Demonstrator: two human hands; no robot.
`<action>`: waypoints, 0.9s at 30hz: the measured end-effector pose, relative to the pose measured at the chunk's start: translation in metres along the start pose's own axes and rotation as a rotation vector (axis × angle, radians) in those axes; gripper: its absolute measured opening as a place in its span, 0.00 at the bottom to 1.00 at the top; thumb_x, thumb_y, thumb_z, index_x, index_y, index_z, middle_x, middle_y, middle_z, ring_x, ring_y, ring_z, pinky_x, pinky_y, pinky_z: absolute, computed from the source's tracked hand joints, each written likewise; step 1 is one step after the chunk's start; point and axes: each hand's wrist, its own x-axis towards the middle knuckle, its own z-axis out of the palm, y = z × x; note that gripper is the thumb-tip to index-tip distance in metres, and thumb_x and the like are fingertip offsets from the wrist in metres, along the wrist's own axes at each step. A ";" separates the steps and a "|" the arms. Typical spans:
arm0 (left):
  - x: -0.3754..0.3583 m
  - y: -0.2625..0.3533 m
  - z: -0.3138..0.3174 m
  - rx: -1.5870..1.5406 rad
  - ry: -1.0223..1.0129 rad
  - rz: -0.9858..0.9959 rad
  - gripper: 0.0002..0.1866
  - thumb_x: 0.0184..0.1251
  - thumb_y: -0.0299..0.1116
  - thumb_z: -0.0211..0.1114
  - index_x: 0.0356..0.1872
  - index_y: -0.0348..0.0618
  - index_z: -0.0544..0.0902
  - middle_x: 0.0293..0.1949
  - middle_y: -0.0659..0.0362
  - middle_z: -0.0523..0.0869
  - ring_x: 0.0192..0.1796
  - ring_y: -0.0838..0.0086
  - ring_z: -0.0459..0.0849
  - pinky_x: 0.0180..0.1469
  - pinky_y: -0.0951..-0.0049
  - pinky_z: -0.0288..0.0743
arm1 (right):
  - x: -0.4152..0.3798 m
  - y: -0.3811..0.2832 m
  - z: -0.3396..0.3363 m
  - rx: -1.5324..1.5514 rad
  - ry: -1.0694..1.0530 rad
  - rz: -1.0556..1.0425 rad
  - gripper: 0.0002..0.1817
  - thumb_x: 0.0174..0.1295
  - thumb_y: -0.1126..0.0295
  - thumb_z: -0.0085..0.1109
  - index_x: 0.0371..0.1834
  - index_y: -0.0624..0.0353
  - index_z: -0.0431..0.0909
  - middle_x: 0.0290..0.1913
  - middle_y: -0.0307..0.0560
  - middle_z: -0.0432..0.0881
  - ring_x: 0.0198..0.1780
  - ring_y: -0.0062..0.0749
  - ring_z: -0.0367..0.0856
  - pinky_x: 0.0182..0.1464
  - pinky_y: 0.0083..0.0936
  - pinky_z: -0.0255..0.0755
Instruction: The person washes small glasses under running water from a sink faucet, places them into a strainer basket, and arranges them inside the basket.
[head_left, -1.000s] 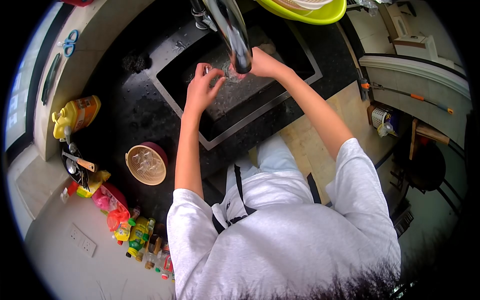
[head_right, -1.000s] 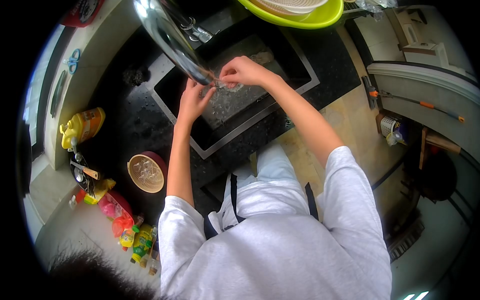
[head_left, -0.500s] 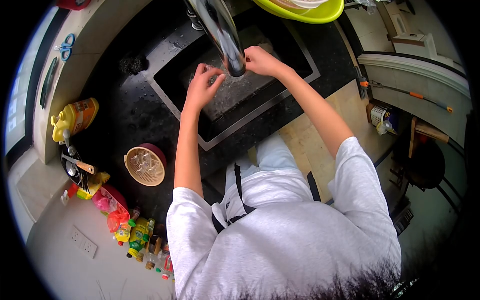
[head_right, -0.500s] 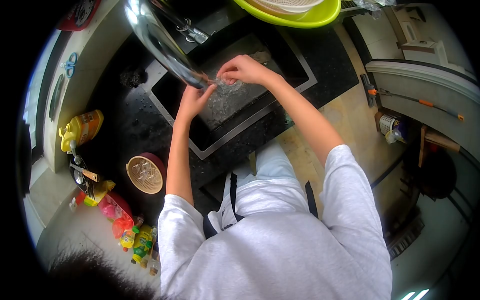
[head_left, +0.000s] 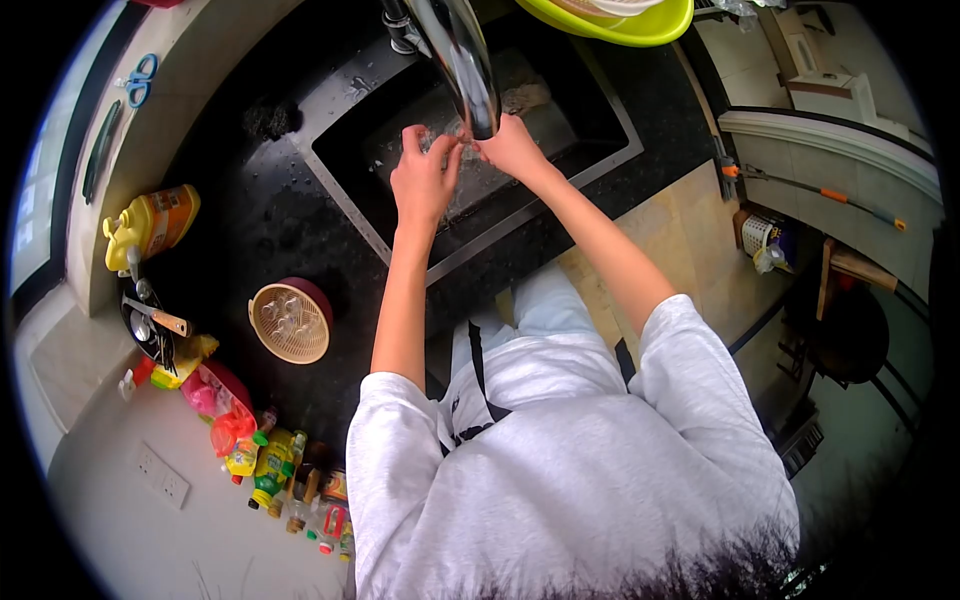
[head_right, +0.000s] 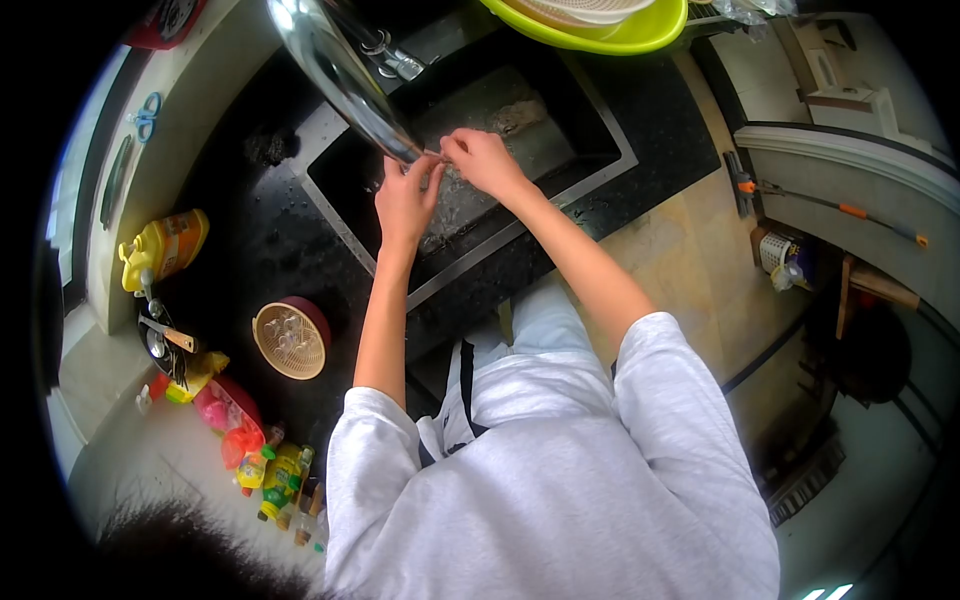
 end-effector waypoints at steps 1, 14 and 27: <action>-0.003 0.000 -0.002 -0.059 -0.029 -0.102 0.07 0.66 0.40 0.69 0.40 0.53 0.86 0.50 0.51 0.78 0.42 0.55 0.86 0.36 0.57 0.81 | 0.003 0.008 0.006 0.001 0.001 0.000 0.18 0.73 0.60 0.55 0.38 0.67 0.83 0.24 0.47 0.84 0.26 0.32 0.84 0.33 0.28 0.78; -0.022 -0.008 0.018 -0.594 -0.004 -0.226 0.09 0.70 0.34 0.67 0.41 0.38 0.87 0.45 0.55 0.75 0.45 0.70 0.78 0.44 0.72 0.76 | 0.002 -0.003 -0.024 0.445 -0.245 0.055 0.26 0.80 0.47 0.40 0.51 0.59 0.81 0.24 0.35 0.77 0.21 0.16 0.71 0.26 0.18 0.66; -0.026 0.005 0.021 -0.939 -0.032 -0.404 0.08 0.71 0.31 0.67 0.46 0.41 0.86 0.47 0.60 0.73 0.49 0.75 0.75 0.52 0.76 0.70 | 0.055 -0.037 -0.078 0.111 0.146 -0.355 0.14 0.71 0.69 0.58 0.56 0.60 0.81 0.38 0.41 0.88 0.33 0.18 0.85 0.31 0.14 0.72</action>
